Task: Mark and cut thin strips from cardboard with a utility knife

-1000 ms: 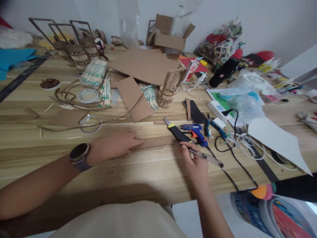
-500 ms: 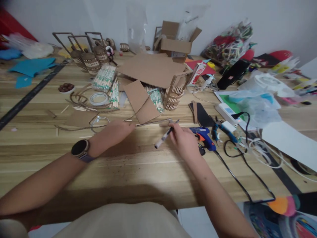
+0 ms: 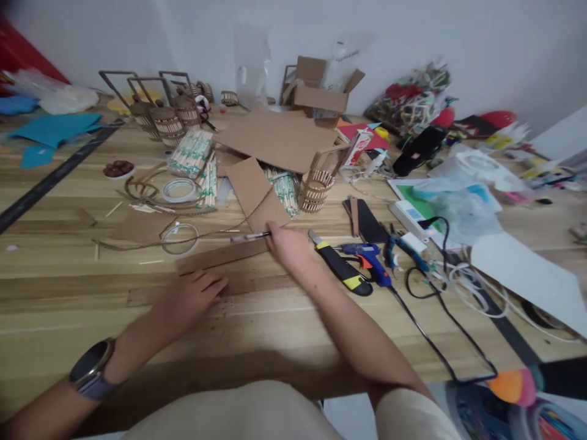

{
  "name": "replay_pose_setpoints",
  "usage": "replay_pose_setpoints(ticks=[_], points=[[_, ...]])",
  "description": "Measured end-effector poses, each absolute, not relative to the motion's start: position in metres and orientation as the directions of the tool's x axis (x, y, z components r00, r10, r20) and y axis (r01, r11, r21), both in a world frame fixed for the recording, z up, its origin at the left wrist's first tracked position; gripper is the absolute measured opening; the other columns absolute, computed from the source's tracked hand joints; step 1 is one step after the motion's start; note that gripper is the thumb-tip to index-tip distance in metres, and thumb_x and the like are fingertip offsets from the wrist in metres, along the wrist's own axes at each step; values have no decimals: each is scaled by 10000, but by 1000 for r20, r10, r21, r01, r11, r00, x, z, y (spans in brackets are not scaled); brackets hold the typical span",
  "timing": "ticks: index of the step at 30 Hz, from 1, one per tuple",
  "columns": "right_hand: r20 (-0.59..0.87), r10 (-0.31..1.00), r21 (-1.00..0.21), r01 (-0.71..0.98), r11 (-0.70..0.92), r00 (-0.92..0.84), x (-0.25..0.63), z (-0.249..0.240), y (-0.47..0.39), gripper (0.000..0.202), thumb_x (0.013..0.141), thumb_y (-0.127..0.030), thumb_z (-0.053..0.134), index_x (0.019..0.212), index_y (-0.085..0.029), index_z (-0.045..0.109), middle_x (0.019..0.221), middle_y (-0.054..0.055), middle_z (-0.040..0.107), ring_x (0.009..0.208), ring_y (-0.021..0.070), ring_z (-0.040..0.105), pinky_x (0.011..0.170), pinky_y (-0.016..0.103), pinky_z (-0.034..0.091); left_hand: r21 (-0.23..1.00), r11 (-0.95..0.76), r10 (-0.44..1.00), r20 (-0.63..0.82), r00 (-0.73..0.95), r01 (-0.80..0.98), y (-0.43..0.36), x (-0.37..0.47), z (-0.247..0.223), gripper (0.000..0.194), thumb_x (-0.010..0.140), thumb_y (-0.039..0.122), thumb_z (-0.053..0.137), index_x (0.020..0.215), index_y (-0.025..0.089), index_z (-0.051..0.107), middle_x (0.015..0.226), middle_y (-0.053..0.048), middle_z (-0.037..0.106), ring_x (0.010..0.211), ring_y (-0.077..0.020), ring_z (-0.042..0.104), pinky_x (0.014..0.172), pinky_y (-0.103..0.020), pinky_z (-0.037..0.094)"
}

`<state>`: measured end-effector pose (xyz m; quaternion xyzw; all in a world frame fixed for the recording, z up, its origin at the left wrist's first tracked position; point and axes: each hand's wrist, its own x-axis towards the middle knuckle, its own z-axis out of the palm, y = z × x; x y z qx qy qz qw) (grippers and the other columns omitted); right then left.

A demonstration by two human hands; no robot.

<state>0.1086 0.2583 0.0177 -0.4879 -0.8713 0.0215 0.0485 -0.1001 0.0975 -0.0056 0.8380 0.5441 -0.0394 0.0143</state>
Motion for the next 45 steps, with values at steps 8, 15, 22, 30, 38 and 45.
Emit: replay_pose_setpoints(ticks=[8,15,22,30,38,45], points=[[85,854,-99,849,519,-513,167,23,228,248,1005,-265,480,1083,-211,710,988,81,755,939,226,680,804,307,446,-16,-530,846,57,530,848,93,-94,-20,373,960,2,418,1215,151,645,1057,-79,695,980,-244,619,841,-366,508],[60,975,165,965,202,-214,231,14,221,383,936,-365,642,1240,-132,641,1113,163,704,994,308,647,778,363,424,-19,-548,836,17,548,836,101,-72,-10,347,910,-12,481,1144,173,656,1045,-75,698,934,-246,633,775,-361,529],[129,957,177,956,235,-259,235,9,213,396,993,-271,450,1302,-78,603,1102,195,712,987,319,669,828,408,441,-27,-539,840,66,539,842,100,-71,-14,333,905,-2,534,1166,169,651,1054,-73,700,942,-241,632,781,-351,544],[66,977,-567,798,204,-203,242,18,203,364,950,-447,396,1069,-206,642,842,81,723,778,255,670,704,366,502,-24,-420,892,174,417,907,112,-90,-34,322,958,59,483,1209,145,664,1107,-117,684,997,-263,618,848,-400,543],[-329,922,-918,298,-261,-206,227,26,188,476,776,-681,663,843,-218,573,726,8,683,532,130,562,483,254,428,-42,-424,879,223,422,905,115,-95,-37,346,939,16,466,1199,108,675,1083,-134,695,1005,-277,624,859,-410,545],[-292,950,-937,231,-261,-110,232,31,184,287,765,-484,664,805,-221,554,665,-32,621,493,102,514,464,239,391,-38,-419,892,169,419,907,108,-91,-33,317,943,90,538,1239,111,650,1129,-134,682,1022,-292,618,878,-425,546]])
